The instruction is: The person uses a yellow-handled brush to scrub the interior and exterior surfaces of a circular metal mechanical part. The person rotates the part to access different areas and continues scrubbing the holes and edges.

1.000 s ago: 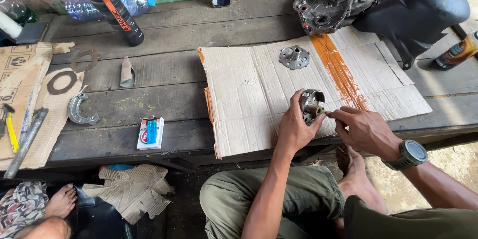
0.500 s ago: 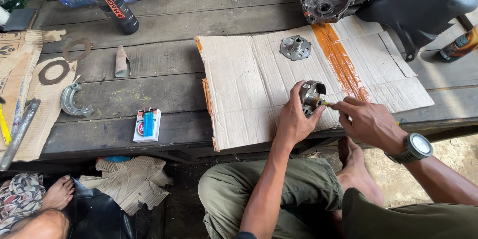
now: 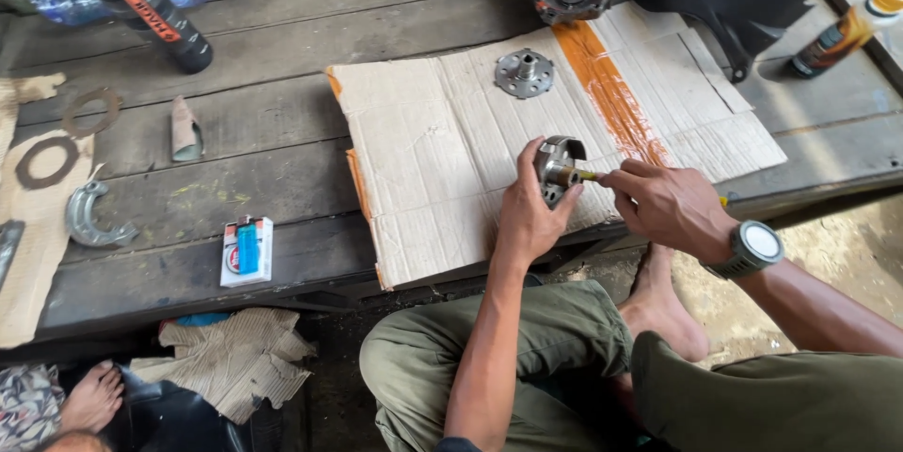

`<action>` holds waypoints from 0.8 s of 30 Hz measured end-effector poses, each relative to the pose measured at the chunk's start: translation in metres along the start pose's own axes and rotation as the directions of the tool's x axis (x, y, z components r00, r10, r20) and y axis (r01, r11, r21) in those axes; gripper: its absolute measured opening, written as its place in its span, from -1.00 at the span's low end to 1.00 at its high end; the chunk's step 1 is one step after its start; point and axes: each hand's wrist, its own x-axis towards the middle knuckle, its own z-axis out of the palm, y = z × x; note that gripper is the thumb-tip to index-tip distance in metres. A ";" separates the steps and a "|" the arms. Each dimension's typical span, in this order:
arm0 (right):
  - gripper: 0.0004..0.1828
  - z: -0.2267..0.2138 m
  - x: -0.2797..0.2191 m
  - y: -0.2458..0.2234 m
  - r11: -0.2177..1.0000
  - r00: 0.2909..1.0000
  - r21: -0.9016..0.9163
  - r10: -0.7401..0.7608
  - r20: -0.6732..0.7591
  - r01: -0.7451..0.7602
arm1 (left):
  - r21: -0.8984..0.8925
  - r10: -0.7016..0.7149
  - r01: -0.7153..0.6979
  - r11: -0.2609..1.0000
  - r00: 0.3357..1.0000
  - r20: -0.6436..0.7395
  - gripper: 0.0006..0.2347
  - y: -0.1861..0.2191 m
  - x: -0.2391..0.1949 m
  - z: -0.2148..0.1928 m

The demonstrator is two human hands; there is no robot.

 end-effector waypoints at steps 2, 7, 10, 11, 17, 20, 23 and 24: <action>-0.89 0.000 -0.001 -0.001 0.998 1.000 0.063 0.015 0.024 -0.016 | -0.007 -0.009 0.009 1.000 1.000 0.014 -0.36 0.004 -0.001 0.000; -0.89 -0.004 -0.001 -0.002 0.999 1.000 0.032 0.006 -0.014 -0.006 | 0.008 -0.013 0.013 1.000 1.000 0.024 -0.37 0.000 0.001 0.001; -0.85 -0.010 -0.001 -0.006 0.993 0.999 0.115 -0.014 0.031 0.010 | -0.001 -0.007 0.007 1.000 1.000 0.012 -0.37 -0.003 0.002 0.002; -0.86 -0.010 -0.001 -0.006 0.998 0.999 0.064 -0.016 0.029 0.014 | 0.000 -0.001 0.001 1.000 1.000 0.004 -0.38 -0.001 0.002 0.002; -0.85 -0.013 -0.001 -0.011 0.997 0.998 0.064 -0.041 0.039 0.039 | -0.009 0.017 -0.018 1.000 1.000 -0.009 -0.39 0.005 0.002 -0.001; -0.84 -0.019 0.001 -0.015 0.996 0.998 0.078 -0.037 0.057 0.032 | -0.019 0.027 -0.027 0.999 1.000 -0.017 -0.38 0.006 0.004 -0.001; -0.83 -0.018 -0.001 -0.015 0.997 0.996 0.078 -0.033 0.079 0.027 | -0.024 0.022 -0.023 0.999 1.000 -0.022 -0.39 0.007 0.004 0.000; -0.86 -0.016 -0.001 -0.013 1.000 0.999 0.004 -0.030 0.043 0.030 | -0.018 0.023 -0.024 1.000 0.999 -0.024 -0.39 0.007 0.004 0.000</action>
